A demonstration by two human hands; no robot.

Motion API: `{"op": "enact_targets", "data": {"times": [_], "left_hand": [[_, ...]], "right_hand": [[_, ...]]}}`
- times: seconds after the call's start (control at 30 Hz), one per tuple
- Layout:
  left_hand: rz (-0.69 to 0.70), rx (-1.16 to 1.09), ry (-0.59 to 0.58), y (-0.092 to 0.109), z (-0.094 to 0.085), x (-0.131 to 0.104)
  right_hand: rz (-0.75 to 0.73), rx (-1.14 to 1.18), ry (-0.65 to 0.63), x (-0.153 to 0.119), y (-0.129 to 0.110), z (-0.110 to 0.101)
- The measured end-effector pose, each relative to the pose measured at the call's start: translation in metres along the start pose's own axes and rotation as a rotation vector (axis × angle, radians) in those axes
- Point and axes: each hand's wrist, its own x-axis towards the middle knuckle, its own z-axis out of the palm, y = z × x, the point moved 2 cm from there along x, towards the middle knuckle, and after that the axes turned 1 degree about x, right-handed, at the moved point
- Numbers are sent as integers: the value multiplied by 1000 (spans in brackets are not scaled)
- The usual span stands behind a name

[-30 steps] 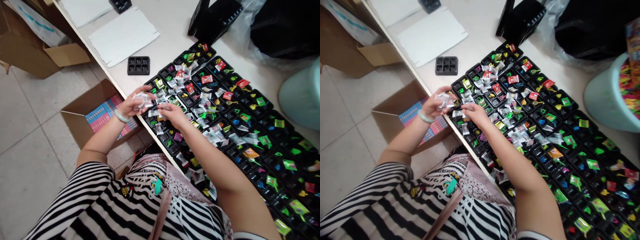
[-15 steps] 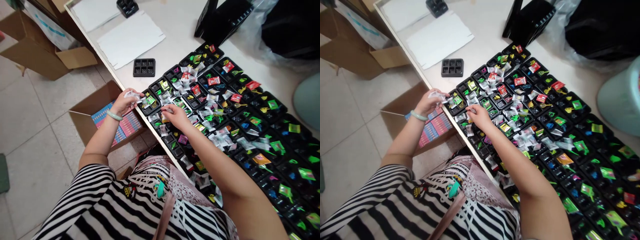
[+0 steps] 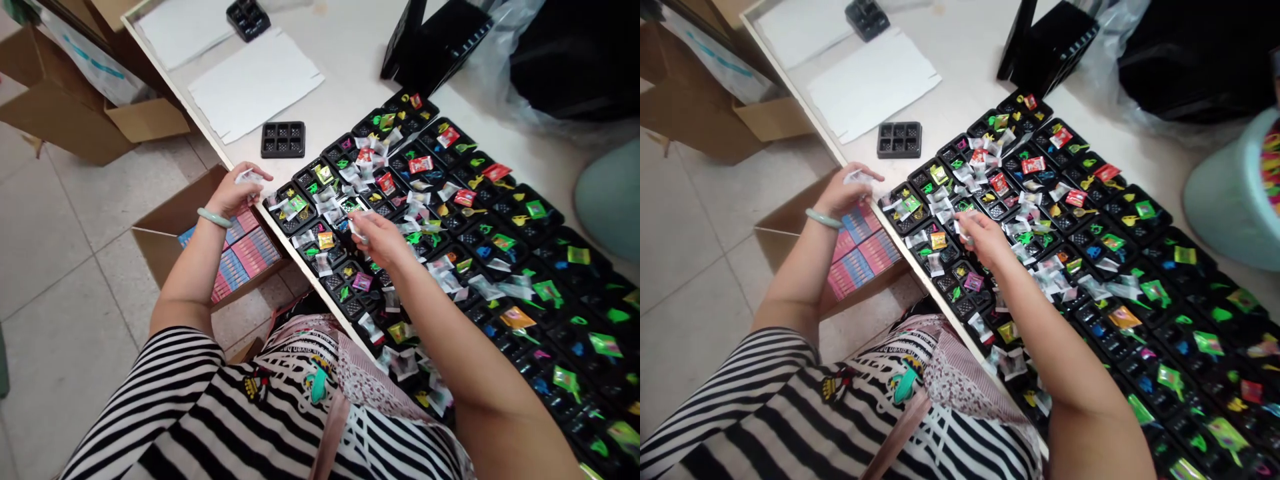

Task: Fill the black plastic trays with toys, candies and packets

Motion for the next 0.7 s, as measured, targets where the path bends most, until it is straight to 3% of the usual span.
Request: {"op": "enact_targets", "data": {"times": [0.07, 0.17, 0.3, 0.4, 0.53, 0.7], "left_hand": [[27, 58, -18, 8, 10, 5], [71, 247, -126, 19, 40, 22], [162, 601, -208, 28, 85, 52], [113, 871, -324, 31, 110, 66], [55, 1091, -387, 37, 123, 68], [85, 1108, -381, 42, 123, 57]], "right_hand": [[8, -7, 34, 4, -8, -13], [-9, -59, 49, 7, -23, -26], [-73, -100, 21, 3, -40, -28], [-94, -95, 14, 1, -42, -24], [-85, -72, 33, 3, -39, -23], [-153, -137, 89, 3, -42, -33]]}}
